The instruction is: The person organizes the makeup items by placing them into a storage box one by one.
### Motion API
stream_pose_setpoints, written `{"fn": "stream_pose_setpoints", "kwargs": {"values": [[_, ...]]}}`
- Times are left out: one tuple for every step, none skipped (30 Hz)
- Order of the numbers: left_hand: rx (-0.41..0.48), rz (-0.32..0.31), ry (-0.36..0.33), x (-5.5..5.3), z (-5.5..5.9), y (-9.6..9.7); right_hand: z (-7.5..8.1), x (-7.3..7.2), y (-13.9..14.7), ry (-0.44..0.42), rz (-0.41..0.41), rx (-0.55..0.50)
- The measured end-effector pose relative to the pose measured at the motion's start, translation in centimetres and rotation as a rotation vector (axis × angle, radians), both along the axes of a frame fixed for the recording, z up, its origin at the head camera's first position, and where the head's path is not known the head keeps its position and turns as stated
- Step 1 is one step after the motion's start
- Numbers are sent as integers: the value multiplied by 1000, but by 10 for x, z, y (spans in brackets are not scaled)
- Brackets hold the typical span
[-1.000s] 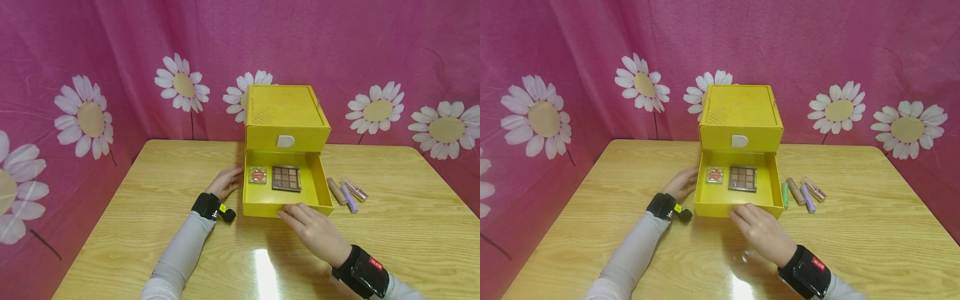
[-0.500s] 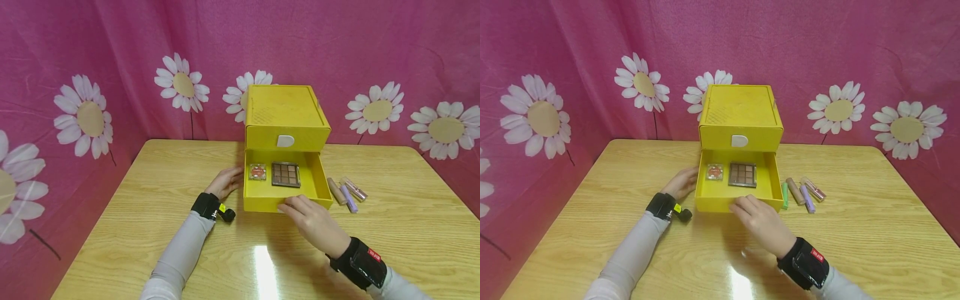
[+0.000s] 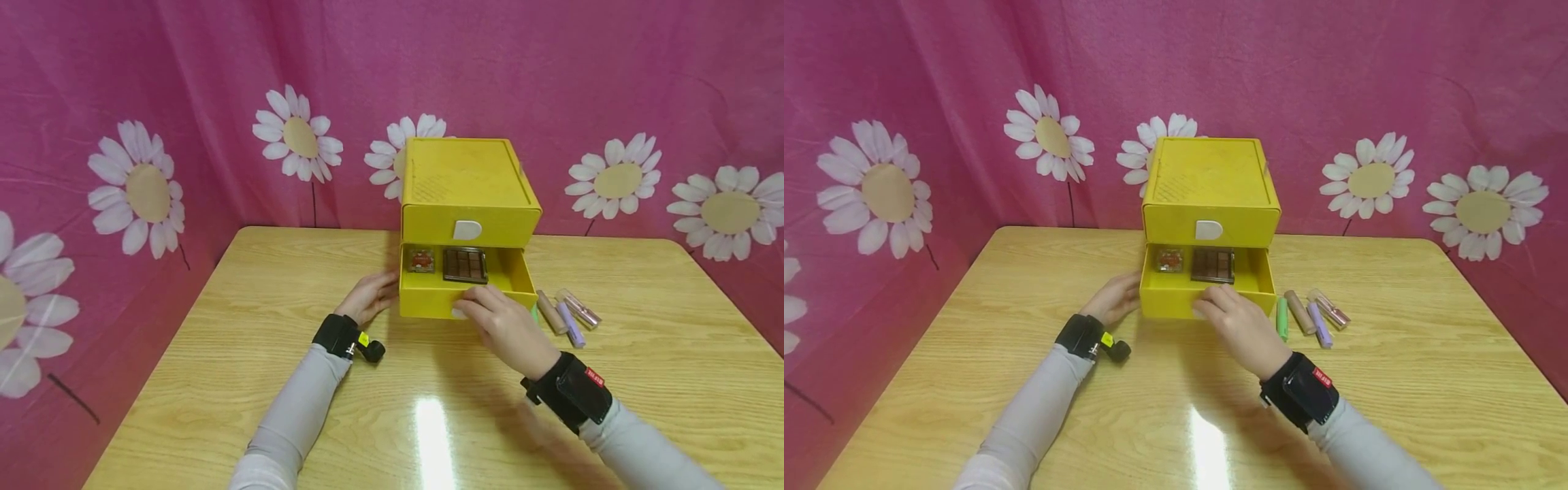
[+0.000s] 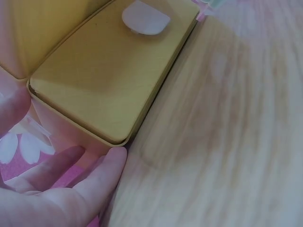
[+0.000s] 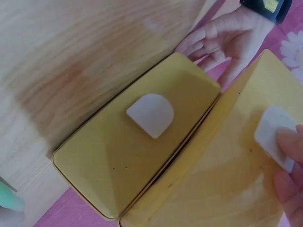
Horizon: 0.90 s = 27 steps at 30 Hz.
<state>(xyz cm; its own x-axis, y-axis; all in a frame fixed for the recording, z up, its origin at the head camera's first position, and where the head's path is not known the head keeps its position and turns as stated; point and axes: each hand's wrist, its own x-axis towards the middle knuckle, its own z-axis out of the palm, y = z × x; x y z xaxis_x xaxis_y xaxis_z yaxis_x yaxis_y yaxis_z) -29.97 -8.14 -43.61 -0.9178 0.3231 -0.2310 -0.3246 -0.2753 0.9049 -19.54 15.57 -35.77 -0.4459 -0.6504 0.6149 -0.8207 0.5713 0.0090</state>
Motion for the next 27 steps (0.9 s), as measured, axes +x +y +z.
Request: {"fn": "stream_pose_setpoints", "kwargs": {"values": [[-1, 0, 0, 0, 0, 0, 0, -3, 0, -2, -5, -2], [-2, 0, -1, 0, 0, 0, 0, -6, -1, -2, -11, -2], [-2, -1, -2, 0, 0, 0, 0, -9, -1, -4, -13, -3], [-2, -1, -3, 0, 0, 0, 0, -13, -1, -5, -15, -7], [1, 0, -6, 0, 0, 0, 0, -16, -2, -7, -16, -11], [1, 0, -4, 0, 0, 0, 0, -19, -2, -9, -19, -15], [2, 2, -6, 0, 0, 0, 0, -22, -2, -10, -22, -19], [5, 5, -8, 0, 0, 0, 0, -25, -3, -11, -25, -23], [10, 10, -10, 0, 0, 1, 1, -28, -3, -14, -26, -28], [12, 13, -12, 0, 0, 1, 1, -31, -4, -16, -30, -33], [13, 16, -12, 0, 0, 1, 1, -33, -4, -18, -33, -38], [14, 18, -12, 0, 1, 1, 0, -36, -4, -18, -36, -42], [16, 20, -14, 0, 1, 1, 0, -39, -4, -19, -37, -50], [17, 20, -12, 1, 1, 1, -1, -41, -4, -19, -38, -57], [19, 18, -10, 1, 1, 1, -1, -43, -4, -20, -38, -64], [21, 18, -12, 1, 1, 1, -2, -46, -4, -18, -40, -69], [22, 19, -10, 1, 1, 1, -3, -48, -4, -14, -42, -73], [23, 20, -10, 1, 1, 1, -4, -51, -4, -10, -45, -76], [23, 22, -9, 1, 1, 1, -5, -53, -4, -6, -49, -79], [25, 25, -11, 1, 1, 1, -5, -55, -4, 0, -52, -81], [25, 29, -15, 1, 1, 2, -6, -56, -4, 6, -56, -83], [25, 32, -17, 1, 1, 2, -6, -58, -4, 11, -60, -86], [24, 32, -18, 1, 2, 2, -7, -59, -4, 14, -64, -89], [26, 33, -21, 1, 2, 2, -7, -61, -4, 16, -67, -92], [26, 32, -23, 1, 2, 2, -8, -62, -4, 16, -71, -98], [26, 31, -25, 1, 2, 2, -8, -63, -4, 18, -75, -102], [26, 29, -26, 1, 2, 2, -9, -65, -4, 18, -77, -106]]}}
